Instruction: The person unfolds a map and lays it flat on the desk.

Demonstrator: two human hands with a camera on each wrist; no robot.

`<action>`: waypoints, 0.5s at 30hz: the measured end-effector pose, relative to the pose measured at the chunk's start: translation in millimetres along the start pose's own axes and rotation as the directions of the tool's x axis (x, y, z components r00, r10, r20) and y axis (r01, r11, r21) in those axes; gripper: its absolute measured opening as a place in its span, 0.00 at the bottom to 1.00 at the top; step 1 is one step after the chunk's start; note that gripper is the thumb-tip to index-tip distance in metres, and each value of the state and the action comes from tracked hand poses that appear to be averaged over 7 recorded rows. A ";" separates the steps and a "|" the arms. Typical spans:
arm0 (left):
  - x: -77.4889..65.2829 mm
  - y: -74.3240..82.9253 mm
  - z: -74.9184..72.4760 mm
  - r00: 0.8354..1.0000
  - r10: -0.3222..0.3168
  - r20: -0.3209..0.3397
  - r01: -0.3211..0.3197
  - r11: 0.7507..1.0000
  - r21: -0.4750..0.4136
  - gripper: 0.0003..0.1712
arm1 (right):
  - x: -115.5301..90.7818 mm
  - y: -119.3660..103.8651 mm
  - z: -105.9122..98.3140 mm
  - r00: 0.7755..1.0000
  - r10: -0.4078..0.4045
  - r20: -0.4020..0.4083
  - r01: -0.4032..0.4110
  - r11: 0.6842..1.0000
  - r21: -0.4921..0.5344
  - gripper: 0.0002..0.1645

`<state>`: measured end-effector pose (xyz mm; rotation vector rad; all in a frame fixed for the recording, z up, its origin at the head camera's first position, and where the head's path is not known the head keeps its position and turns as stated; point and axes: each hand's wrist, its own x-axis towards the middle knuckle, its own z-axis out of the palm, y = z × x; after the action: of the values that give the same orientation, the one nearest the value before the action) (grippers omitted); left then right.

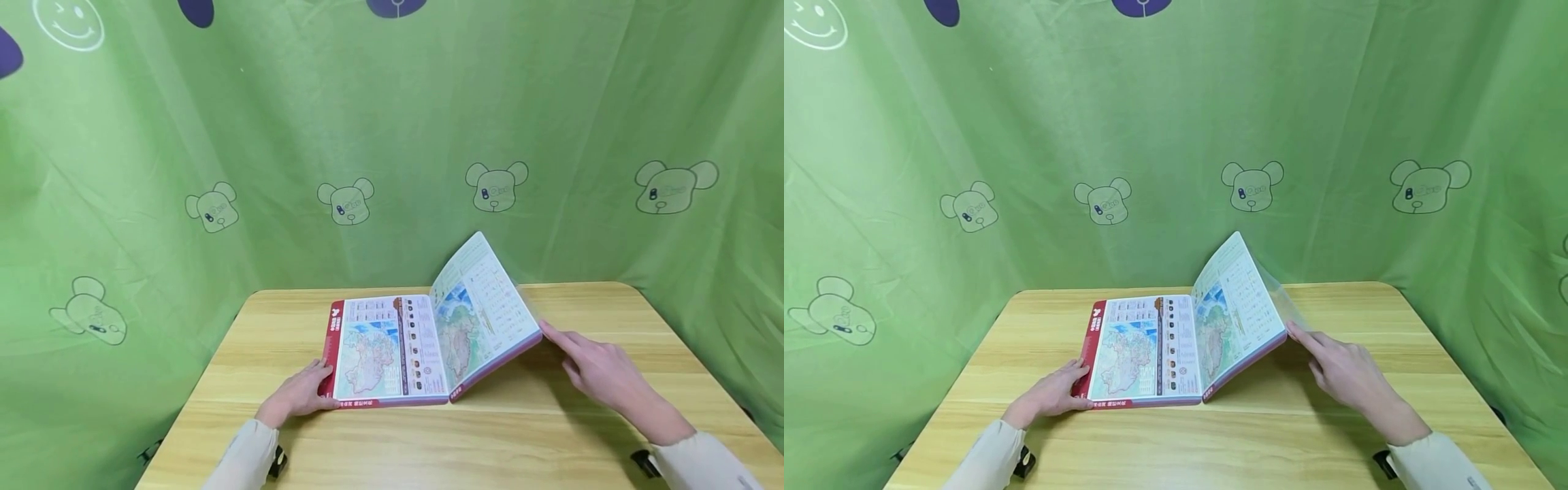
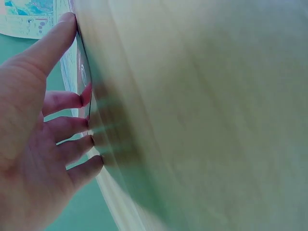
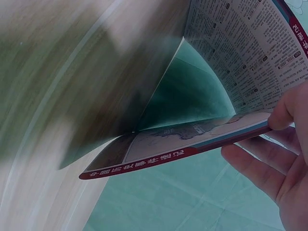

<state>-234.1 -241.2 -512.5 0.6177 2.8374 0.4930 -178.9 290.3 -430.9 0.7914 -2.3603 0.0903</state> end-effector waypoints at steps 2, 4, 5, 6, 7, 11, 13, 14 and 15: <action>-0.2 0.8 -0.7 1.000 0.000 0.001 0.000 1.000 0.001 0.49 | -0.4 2.2 -0.7 1.000 -0.004 0.007 0.004 1.000 0.003 0.51; -0.1 1.4 -1.3 1.000 0.005 0.003 -0.005 1.000 0.001 0.49 | -0.9 4.3 -1.4 1.000 -0.009 0.013 0.008 1.000 0.007 0.52; 0.0 1.6 -1.5 1.000 0.006 0.006 -0.006 1.000 -0.001 0.49 | -1.2 5.3 -1.8 1.000 -0.012 0.015 0.012 1.000 0.009 0.51; 0.0 2.0 -1.8 1.000 0.008 0.009 -0.008 1.000 -0.002 0.49 | -1.6 6.3 -2.1 1.000 -0.015 0.017 0.015 1.000 0.012 0.51; 0.1 2.2 -1.9 1.000 0.009 0.013 -0.009 1.000 -0.002 0.49 | -2.0 7.2 -2.5 1.000 -0.016 0.019 0.016 1.000 0.014 0.51; -0.7 4.6 -3.8 1.000 0.000 0.031 0.001 1.000 -0.014 0.49 | -3.6 11.2 -3.9 0.999 -0.019 0.026 0.018 1.000 0.014 0.51; -1.1 6.1 -5.1 0.999 -0.007 0.040 0.007 1.000 -0.018 0.49 | -4.2 13.4 -4.4 0.999 -0.019 0.029 0.018 1.000 0.012 0.51; -1.3 7.0 -5.8 0.999 -0.010 0.044 0.011 1.000 -0.020 0.49 | -4.4 14.7 -4.6 0.999 -0.020 0.030 0.020 1.000 0.011 0.51; -1.5 8.0 -6.5 0.999 -0.012 0.048 0.013 1.000 -0.020 0.49 | -4.5 15.9 -4.8 0.999 -0.021 0.031 0.021 1.000 0.013 0.51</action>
<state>-231.5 -236.8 -503.4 0.5988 2.7861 0.4978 -182.4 306.8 -427.7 0.8292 -2.3825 0.0843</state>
